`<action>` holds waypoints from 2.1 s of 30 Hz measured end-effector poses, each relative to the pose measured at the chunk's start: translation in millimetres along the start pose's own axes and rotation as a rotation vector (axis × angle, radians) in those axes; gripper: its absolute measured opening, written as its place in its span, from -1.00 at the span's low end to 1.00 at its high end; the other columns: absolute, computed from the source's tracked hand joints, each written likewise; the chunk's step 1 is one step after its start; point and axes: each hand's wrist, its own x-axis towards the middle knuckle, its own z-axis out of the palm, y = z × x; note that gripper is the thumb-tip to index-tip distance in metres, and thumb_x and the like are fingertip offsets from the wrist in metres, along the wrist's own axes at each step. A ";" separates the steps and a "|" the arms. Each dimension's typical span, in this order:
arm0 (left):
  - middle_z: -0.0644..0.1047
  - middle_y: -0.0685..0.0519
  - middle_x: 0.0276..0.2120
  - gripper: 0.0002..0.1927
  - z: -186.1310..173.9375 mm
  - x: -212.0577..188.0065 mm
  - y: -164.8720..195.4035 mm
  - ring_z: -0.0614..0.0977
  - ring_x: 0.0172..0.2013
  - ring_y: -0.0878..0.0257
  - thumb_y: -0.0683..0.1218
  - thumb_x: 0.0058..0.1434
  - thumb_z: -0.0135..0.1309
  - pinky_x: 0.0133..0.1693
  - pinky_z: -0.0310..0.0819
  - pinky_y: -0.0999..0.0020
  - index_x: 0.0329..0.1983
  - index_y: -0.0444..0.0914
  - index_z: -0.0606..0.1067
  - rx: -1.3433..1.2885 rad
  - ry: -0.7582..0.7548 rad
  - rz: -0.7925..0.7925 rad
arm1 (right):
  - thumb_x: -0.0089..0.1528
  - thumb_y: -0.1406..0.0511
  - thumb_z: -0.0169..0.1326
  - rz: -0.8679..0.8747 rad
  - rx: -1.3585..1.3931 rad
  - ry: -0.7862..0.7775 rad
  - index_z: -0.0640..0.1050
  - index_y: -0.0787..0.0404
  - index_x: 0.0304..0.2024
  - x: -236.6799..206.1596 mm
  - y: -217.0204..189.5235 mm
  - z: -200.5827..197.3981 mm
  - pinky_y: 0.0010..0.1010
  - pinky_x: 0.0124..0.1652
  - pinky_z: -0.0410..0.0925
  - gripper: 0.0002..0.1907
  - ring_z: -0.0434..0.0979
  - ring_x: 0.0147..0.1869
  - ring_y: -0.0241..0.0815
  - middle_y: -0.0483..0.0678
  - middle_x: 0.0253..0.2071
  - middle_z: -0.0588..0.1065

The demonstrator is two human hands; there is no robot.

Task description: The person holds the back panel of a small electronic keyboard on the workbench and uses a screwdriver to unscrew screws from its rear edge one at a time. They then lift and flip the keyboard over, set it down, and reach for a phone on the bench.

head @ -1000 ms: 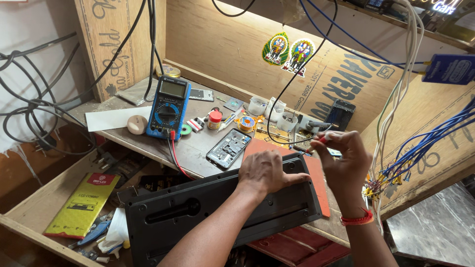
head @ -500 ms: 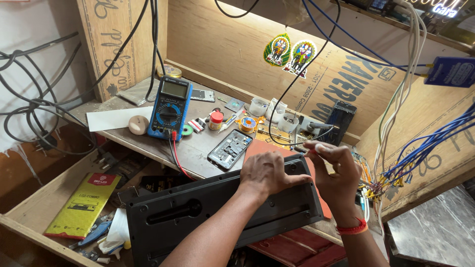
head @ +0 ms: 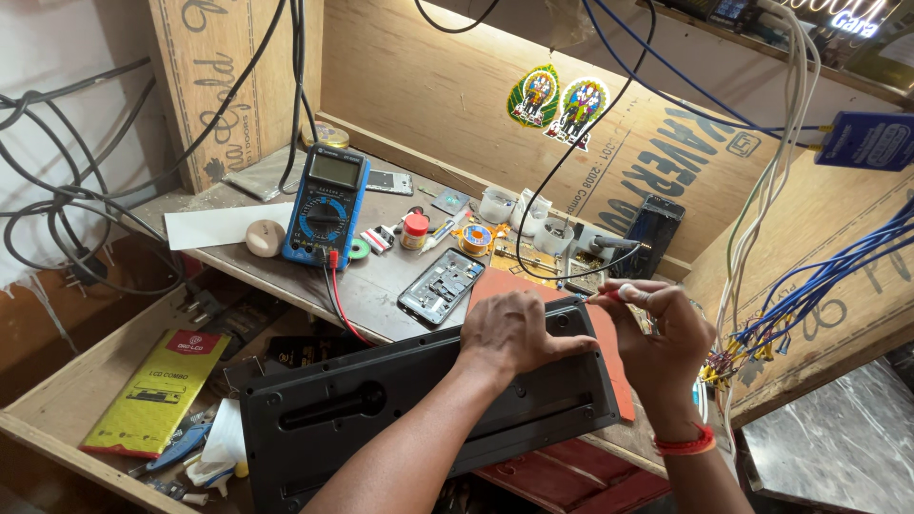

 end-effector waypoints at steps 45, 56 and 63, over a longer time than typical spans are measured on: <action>0.66 -0.14 -0.37 0.00 0.7 0.7 1.5 0.73 -0.26 -0.02 0.70 -0.23 0.07 -0.25 0.63 0.09 -0.31 -0.30 0.64 0.039 0.020 0.021 | 0.18 0.52 0.29 -0.071 -0.115 -0.077 0.42 0.30 -0.26 12.2 -3.2 3.4 -0.42 -0.14 0.53 -0.73 0.71 -0.08 -0.16 0.08 -0.08 0.64; 0.66 -0.15 -0.36 0.01 2.7 2.5 -0.2 0.73 -0.24 -0.02 0.72 -0.22 0.04 -0.21 0.62 0.10 -0.32 -0.28 0.66 0.023 -0.024 0.011 | 0.14 0.47 0.38 -0.036 -0.078 0.026 0.43 0.27 -0.27 4.0 -4.4 7.2 -0.40 -0.11 0.52 -0.67 0.69 -0.07 -0.15 0.03 -0.20 0.60; 0.67 -0.15 -0.36 0.00 0.1 2.0 -1.9 0.73 -0.25 -0.02 0.71 -0.26 0.06 -0.23 0.63 0.09 -0.31 -0.28 0.66 0.027 -0.049 -0.012 | 0.19 0.51 0.33 -0.089 -0.054 -0.015 0.42 0.22 -0.30 -6.4 -5.1 12.6 -0.43 -0.13 0.54 -0.70 0.71 -0.06 -0.16 0.02 -0.16 0.63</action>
